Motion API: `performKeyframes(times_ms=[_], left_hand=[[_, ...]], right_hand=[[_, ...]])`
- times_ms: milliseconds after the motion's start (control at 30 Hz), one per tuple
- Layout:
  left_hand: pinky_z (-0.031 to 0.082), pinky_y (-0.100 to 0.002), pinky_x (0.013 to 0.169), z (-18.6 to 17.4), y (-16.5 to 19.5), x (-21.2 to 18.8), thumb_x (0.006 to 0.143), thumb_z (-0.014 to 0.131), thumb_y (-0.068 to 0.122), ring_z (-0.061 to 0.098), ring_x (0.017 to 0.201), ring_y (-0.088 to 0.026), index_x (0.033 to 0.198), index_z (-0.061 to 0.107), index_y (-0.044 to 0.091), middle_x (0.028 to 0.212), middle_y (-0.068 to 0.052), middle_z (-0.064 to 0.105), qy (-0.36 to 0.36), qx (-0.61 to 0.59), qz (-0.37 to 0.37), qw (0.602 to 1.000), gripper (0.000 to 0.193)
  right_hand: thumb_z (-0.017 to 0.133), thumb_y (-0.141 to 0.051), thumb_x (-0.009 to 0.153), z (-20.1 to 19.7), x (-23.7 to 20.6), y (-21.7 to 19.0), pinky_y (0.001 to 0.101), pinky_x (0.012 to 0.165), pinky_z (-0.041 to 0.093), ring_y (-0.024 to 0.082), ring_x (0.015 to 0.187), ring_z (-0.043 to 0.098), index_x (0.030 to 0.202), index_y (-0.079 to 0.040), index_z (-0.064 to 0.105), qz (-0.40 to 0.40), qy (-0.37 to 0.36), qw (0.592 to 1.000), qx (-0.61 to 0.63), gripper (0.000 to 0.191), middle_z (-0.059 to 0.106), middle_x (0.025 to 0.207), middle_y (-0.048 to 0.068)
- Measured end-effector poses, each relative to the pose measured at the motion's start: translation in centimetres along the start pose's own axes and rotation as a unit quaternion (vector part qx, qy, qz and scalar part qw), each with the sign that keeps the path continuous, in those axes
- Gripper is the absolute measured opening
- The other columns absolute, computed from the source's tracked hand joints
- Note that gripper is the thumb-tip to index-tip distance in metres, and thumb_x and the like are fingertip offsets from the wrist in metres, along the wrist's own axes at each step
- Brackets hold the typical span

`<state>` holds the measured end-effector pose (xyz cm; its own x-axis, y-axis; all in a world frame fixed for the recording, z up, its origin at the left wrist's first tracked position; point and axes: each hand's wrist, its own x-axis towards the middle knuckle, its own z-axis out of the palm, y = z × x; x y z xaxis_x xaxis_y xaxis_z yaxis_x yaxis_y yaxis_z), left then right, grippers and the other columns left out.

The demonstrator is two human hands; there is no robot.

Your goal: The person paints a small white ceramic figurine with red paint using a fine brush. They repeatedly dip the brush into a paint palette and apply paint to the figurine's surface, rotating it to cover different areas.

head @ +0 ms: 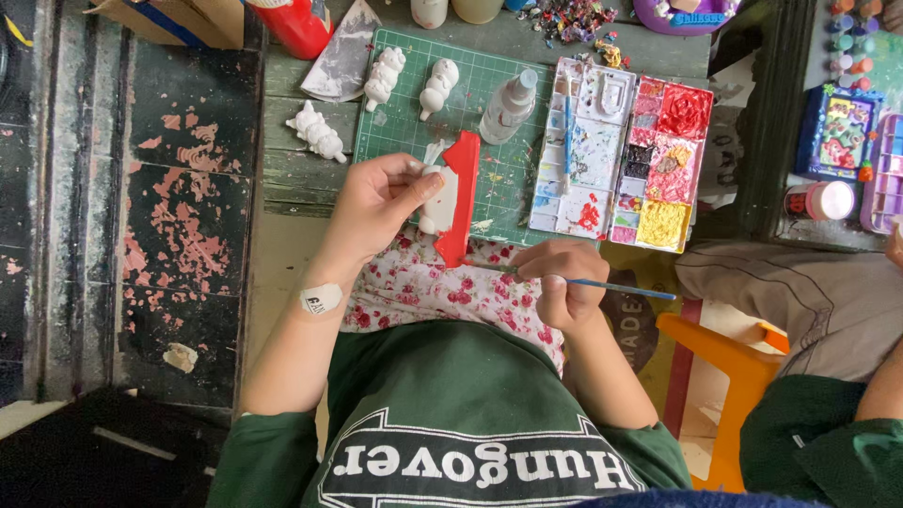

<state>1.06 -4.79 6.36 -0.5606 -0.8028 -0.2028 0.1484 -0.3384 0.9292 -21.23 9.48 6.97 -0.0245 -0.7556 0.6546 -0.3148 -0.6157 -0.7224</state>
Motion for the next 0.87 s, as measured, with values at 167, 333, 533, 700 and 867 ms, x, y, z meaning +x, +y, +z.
performKeyframes(times_ms=[167, 333, 533, 700, 867], left_hand=[[0.052, -0.022, 0.067, -0.1, -0.2, 0.1, 0.1, 0.073, 0.014, 0.065, 0.078, -0.004, 0.101, 0.07, 0.0, 0.089, -0.001, 0.072, 0.002, -0.01, -0.003, 1.0, 0.014], [0.055, -0.021, 0.071, -0.3, 0.0, 0.1, 0.099, 0.073, 0.015, 0.067, 0.082, -0.004, 0.101, 0.071, 0.0, 0.092, -0.001, 0.073, -0.022, -0.005, -0.004, 1.0, 0.015], [0.051, -0.022, 0.064, -0.2, -0.2, -0.1, 0.099, 0.073, 0.017, 0.064, 0.075, -0.004, 0.1, 0.071, 0.001, 0.088, 0.0, 0.072, -0.012, -0.023, -0.02, 0.999, 0.016], [0.046, -0.02, 0.062, -0.5, -0.2, 0.2, 0.099, 0.073, 0.018, 0.062, 0.073, -0.003, 0.099, 0.07, 0.004, 0.087, 0.002, 0.071, 0.012, 0.0, -0.024, 1.0, 0.015], [0.05, -0.021, 0.065, -0.5, 0.0, 0.3, 0.099, 0.074, 0.019, 0.064, 0.076, -0.004, 0.099, 0.071, 0.004, 0.088, 0.001, 0.072, -0.004, -0.011, -0.013, 1.0, 0.015]], right_hand=[[0.045, -0.018, 0.111, -0.6, -0.3, 0.3, 0.0333, 0.059, 0.057, 0.023, 0.064, 0.07, 0.091, -0.001, 0.056, 0.073, -0.025, 0.997, 0.018, 0.028, 0.067, 0.075, 0.014], [0.042, -0.022, 0.113, -0.1, -0.5, 0.9, 0.0291, 0.06, 0.053, 0.02, 0.064, 0.067, 0.099, 0.002, 0.055, 0.15, 0.049, 0.983, 0.092, 0.031, 0.068, 0.09, 0.02], [0.043, -0.023, 0.112, 0.1, -0.8, 0.2, 0.0301, 0.06, 0.057, 0.02, 0.065, 0.067, 0.099, 0.002, 0.054, 0.118, 0.07, 0.984, 0.112, 0.031, 0.067, 0.088, 0.02], [0.043, -0.019, 0.112, 0.1, -1.0, 0.1, 0.0329, 0.061, 0.059, 0.022, 0.064, 0.071, 0.092, 0.0, 0.055, 0.05, -0.032, 0.997, 0.054, 0.03, 0.066, 0.072, 0.014], [0.044, -0.028, 0.114, 0.0, -1.9, 1.6, 0.0283, 0.053, 0.054, 0.02, 0.062, 0.065, 0.101, 0.0, 0.056, 0.138, 0.086, 0.984, 0.079, 0.033, 0.068, 0.089, 0.022]])
